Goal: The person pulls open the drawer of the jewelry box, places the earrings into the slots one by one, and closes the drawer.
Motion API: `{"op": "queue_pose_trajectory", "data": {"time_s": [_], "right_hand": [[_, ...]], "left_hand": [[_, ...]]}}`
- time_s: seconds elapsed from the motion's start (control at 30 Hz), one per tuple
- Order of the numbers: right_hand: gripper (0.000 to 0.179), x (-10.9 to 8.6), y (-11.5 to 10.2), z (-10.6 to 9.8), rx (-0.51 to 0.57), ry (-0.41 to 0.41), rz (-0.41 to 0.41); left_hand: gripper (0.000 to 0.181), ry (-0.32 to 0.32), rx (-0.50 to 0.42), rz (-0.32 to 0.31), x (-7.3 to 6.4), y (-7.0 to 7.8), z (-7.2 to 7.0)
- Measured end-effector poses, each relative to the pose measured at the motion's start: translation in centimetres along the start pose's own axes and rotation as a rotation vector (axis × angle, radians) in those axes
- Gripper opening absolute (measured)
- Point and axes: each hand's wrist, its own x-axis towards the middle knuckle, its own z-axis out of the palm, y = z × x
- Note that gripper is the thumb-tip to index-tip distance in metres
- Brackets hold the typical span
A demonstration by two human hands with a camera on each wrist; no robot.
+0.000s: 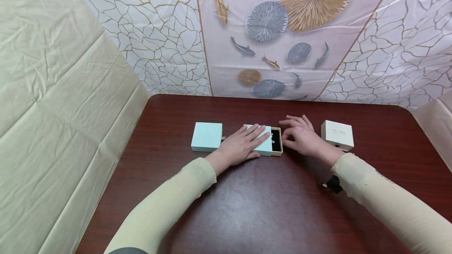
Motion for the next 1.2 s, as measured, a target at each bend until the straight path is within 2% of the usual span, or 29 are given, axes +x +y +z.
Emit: {"op": "queue_pose_trajectory", "data": {"time_s": [0.3, 1.2], "right_hand": [[0.021, 0.18, -0.19, 0.27, 0.001, 0.025, -0.025], [0.02, 0.63, -0.78, 0.54, -0.008, 0.024, -0.037]], "left_hand": [[0.075, -0.005, 0.012, -0.002, 0.01, 0.03, -0.04], [0.076, 0.017, 0.003, 0.006, 0.03, 0.05, 0.06]]}}
